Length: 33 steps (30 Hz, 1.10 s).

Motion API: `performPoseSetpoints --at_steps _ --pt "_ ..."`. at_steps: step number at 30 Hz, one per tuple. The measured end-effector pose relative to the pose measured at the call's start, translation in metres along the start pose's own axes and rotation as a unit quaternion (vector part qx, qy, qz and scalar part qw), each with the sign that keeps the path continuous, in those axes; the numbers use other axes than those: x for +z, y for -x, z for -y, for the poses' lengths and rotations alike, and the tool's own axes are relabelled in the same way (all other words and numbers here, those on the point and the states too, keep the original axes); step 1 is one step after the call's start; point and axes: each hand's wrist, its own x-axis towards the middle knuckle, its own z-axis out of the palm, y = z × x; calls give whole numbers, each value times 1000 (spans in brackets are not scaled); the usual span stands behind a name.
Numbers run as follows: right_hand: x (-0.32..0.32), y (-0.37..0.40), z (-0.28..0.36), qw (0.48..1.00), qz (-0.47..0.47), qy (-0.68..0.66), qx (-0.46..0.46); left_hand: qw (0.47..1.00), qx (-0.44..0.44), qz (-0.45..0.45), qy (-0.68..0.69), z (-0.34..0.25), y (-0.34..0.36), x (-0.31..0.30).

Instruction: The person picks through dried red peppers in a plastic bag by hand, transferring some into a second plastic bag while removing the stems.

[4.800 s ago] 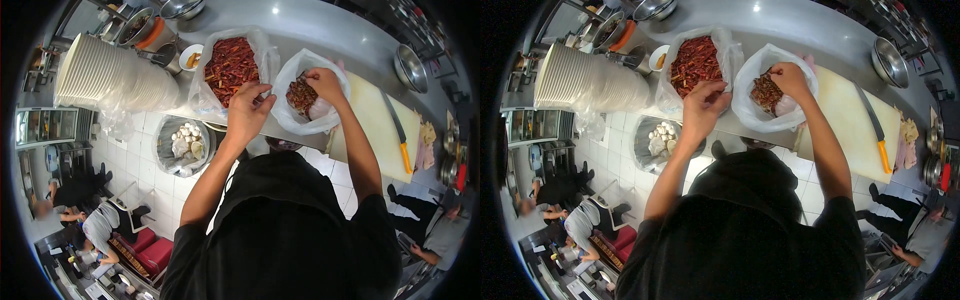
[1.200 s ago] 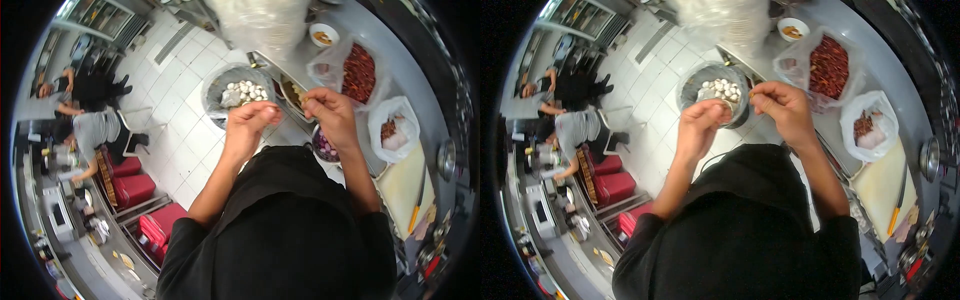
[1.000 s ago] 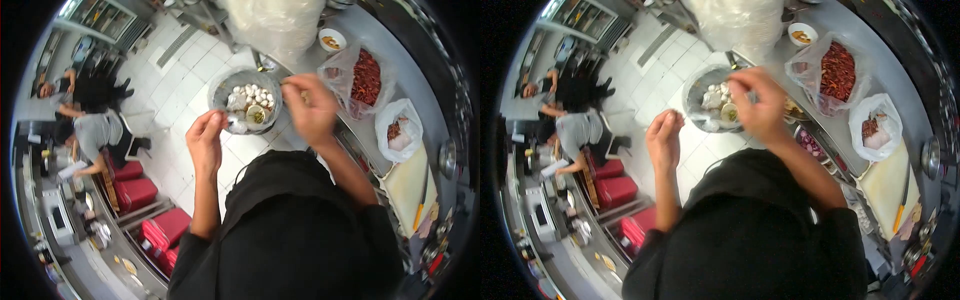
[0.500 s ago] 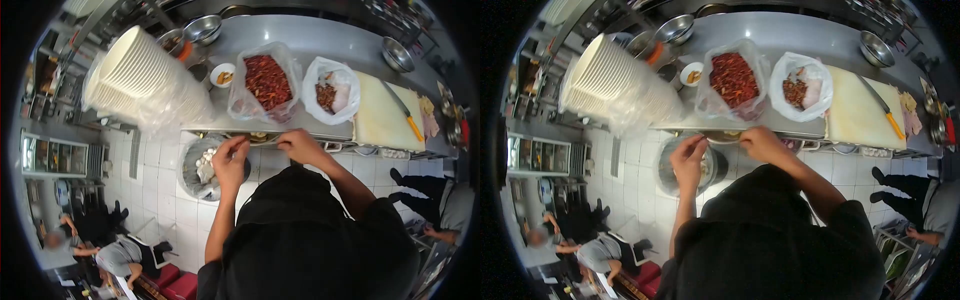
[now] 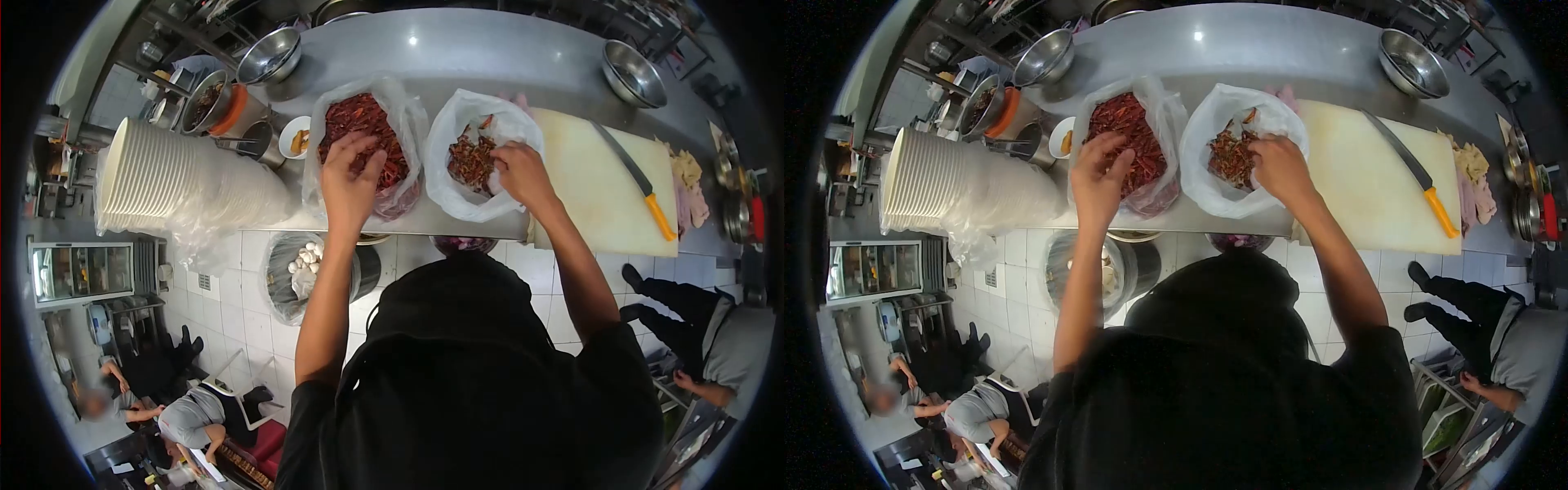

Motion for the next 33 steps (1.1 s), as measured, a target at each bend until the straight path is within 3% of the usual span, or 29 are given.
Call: performPoseSetpoints --at_steps 2,4,7,10,18,20,22,23,25,31,33 --pt "6 -19 -8 998 53 21 19 1000 -8 -1 15 0 10 5" --pt "16 -42 -19 995 75 63 4 997 -58 -4 59 -11 19 6" --pt "33 -65 -34 991 102 68 -48 996 -61 -4 63 -23 26 7" --pt "42 -81 -32 974 177 134 41 995 -71 15 67 -28 28 12" --pt "36 -84 -26 972 98 213 -27 992 -74 23 95 -28 27 20" --pt "34 -78 -23 995 80 59 11 992 -74 26 101 -28 29 21" --pt "32 -72 -25 970 57 -215 98 992 -73 26 100 -30 31 25" --pt "31 -67 -26 928 85 -326 160 992 -66 33 101 -30 31 29" --pt "3 -60 3 792 135 -526 279 988 -76 57 119 -34 31 40" --pt "-8 -39 58 702 68 -647 289 975 -140 98 142 -55 21 65" --pt "-3 -35 59 708 74 -646 276 956 -169 57 234 -40 20 76"
